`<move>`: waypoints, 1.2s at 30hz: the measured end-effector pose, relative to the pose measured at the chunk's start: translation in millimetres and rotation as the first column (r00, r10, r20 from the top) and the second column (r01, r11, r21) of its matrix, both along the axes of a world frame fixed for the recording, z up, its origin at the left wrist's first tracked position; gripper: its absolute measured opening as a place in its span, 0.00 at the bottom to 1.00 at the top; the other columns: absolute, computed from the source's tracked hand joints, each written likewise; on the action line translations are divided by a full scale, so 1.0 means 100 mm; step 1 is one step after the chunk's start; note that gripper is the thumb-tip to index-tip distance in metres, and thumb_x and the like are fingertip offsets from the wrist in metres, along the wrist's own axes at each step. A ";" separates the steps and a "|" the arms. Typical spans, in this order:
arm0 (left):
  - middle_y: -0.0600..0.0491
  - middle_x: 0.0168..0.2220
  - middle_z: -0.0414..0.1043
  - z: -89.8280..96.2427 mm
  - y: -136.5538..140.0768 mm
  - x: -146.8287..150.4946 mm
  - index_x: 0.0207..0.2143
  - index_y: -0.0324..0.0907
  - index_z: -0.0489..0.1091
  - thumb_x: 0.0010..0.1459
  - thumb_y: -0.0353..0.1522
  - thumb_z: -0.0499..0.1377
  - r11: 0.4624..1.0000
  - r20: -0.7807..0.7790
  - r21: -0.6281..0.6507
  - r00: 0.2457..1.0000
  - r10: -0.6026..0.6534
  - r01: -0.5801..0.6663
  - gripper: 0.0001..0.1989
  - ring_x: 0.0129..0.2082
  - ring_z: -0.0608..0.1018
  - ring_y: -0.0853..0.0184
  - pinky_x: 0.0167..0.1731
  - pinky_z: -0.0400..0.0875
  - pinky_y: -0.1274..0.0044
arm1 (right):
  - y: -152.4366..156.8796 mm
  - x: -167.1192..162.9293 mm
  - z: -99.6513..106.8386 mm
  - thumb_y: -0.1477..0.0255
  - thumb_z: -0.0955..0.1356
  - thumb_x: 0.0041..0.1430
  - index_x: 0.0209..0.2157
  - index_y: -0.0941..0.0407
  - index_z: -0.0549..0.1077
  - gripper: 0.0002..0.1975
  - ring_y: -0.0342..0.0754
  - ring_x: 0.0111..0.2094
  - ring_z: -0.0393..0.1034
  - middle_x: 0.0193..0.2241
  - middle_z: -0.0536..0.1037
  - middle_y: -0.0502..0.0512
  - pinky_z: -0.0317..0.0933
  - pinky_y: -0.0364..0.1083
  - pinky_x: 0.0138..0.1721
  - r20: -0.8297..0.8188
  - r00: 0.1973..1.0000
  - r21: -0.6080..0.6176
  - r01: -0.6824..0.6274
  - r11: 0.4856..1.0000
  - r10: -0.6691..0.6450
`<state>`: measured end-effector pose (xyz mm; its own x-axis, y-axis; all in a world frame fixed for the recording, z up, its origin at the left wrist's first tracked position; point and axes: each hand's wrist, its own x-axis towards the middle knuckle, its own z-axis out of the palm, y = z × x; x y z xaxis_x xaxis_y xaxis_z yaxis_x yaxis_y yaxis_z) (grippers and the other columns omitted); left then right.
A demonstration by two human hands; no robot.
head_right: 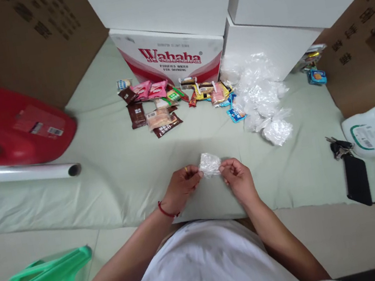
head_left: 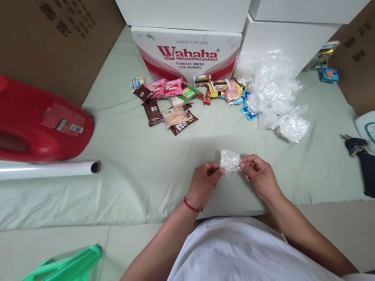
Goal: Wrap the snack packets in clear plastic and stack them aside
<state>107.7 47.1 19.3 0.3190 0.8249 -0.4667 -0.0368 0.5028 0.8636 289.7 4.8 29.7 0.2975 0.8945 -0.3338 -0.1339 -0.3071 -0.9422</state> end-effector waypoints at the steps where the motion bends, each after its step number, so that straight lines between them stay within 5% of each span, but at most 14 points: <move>1: 0.62 0.20 0.62 -0.01 0.00 -0.02 0.29 0.41 0.70 0.48 0.46 0.69 1.000 0.006 0.004 1.000 0.007 -0.007 0.19 0.20 0.61 0.75 0.22 0.54 0.79 | -0.01 0.01 -0.01 0.58 0.79 0.50 0.34 0.54 0.77 0.18 0.38 0.21 0.59 0.22 0.70 0.44 0.53 0.40 0.22 -0.021 1.000 -0.005 -0.002 1.000 0.002; 6: 0.59 0.22 0.67 0.00 -0.03 -0.07 0.30 0.41 0.68 0.49 0.44 0.68 0.999 0.165 -0.038 0.986 -0.001 0.008 0.17 0.22 0.66 0.74 0.25 0.58 0.79 | -0.06 0.11 -0.06 0.58 0.76 0.55 0.39 0.53 0.76 0.16 0.39 0.24 0.61 0.36 0.78 0.52 0.54 0.40 0.21 -0.115 0.993 -0.011 -0.018 1.000 0.016; 9: 0.57 0.23 0.69 0.00 -0.03 -0.11 0.28 0.42 0.66 0.50 0.44 0.67 0.996 0.252 -0.090 0.968 0.003 0.020 0.17 0.22 0.68 0.73 0.24 0.59 0.79 | -0.09 0.15 -0.05 0.66 0.76 0.55 0.55 0.47 0.75 0.25 0.42 0.31 0.67 0.56 0.75 0.57 0.65 0.44 0.29 0.127 0.982 0.145 -0.156 0.977 0.138; 11: 0.57 0.22 0.68 0.01 -0.01 -0.13 0.27 0.42 0.66 0.50 0.44 0.67 0.992 0.273 -0.119 0.962 -0.014 0.048 0.17 0.22 0.68 0.73 0.23 0.59 0.79 | -0.11 0.16 -0.03 0.68 0.75 0.57 0.58 0.45 0.75 0.26 0.44 0.35 0.68 0.65 0.68 0.59 0.69 0.48 0.36 0.375 0.903 0.230 -0.311 0.922 0.211; 14: 0.57 0.23 0.68 0.02 -0.01 -0.15 0.27 0.42 0.66 0.51 0.49 0.68 0.989 0.270 -0.131 0.962 -0.030 0.067 0.22 0.22 0.69 0.73 0.20 0.59 0.80 | -0.10 0.14 0.00 0.68 0.70 0.66 0.49 0.47 0.80 0.11 0.46 0.34 0.70 0.56 0.77 0.59 0.67 0.48 0.36 0.568 0.778 0.246 -0.472 0.847 0.269; 18: 0.52 0.36 0.74 0.06 -0.06 -0.13 0.40 0.42 0.69 0.49 0.56 0.69 0.990 0.191 -0.118 0.980 -0.057 0.080 0.30 0.30 0.77 0.69 0.19 0.65 0.81 | -0.10 0.04 0.01 0.68 0.68 0.69 0.42 0.50 0.81 0.08 0.45 0.30 0.69 0.34 0.79 0.53 0.62 0.45 0.33 0.611 0.765 0.236 -0.421 0.876 0.204; 21: 0.52 0.36 0.75 0.06 -0.08 -0.12 0.40 0.41 0.71 0.44 0.50 0.73 0.994 0.063 -0.090 0.996 -0.063 0.069 0.28 0.31 0.77 0.68 0.22 0.67 0.81 | -0.11 -0.04 0.00 0.64 0.72 0.64 0.40 0.52 0.81 0.07 0.43 0.25 0.62 0.26 0.73 0.49 0.57 0.44 0.29 0.516 0.831 0.191 -0.347 0.918 0.206; 25: 0.55 0.24 0.71 0.01 -0.06 -0.18 0.27 0.41 0.70 0.46 0.44 0.71 0.994 0.075 -0.092 0.996 -0.044 0.050 0.18 0.25 0.71 0.71 0.24 0.64 0.80 | -0.07 -0.02 0.02 0.57 0.77 0.56 0.34 0.53 0.78 0.15 0.39 0.21 0.53 0.21 0.64 0.44 0.49 0.41 0.24 0.053 0.993 0.072 -0.111 0.991 0.107; 28: 0.55 0.24 0.72 0.03 -0.03 -0.28 0.24 0.40 0.71 0.44 0.39 0.71 0.990 0.188 -0.116 0.980 -0.057 0.080 0.14 0.25 0.71 0.72 0.27 0.64 0.79 | -0.04 0.09 0.06 0.57 0.82 0.46 0.30 0.54 0.74 0.21 0.36 0.20 0.49 0.22 0.63 0.43 0.44 0.39 0.20 -0.230 0.972 -0.049 0.038 0.998 -0.049; 32: 0.54 0.28 0.74 0.07 0.00 -0.36 0.25 0.39 0.72 0.42 0.36 0.73 0.981 0.365 -0.165 0.930 -0.032 0.099 0.15 0.29 0.73 0.71 0.32 0.69 0.78 | -0.04 0.20 0.09 0.59 0.84 0.39 0.29 0.56 0.73 0.24 0.33 0.19 0.42 0.19 0.58 0.40 0.40 0.37 0.18 -0.340 0.934 -0.125 0.074 0.989 -0.113; 36: 0.52 0.35 0.76 0.07 0.03 -0.35 0.31 0.42 0.72 0.49 0.47 0.71 0.954 0.443 -0.298 0.891 0.097 0.045 0.20 0.33 0.76 0.67 0.32 0.73 0.76 | -0.06 0.19 0.09 0.57 0.84 0.41 0.27 0.56 0.72 0.25 0.34 0.19 0.44 0.19 0.59 0.41 0.40 0.37 0.19 -0.304 0.949 -0.089 0.060 0.994 -0.084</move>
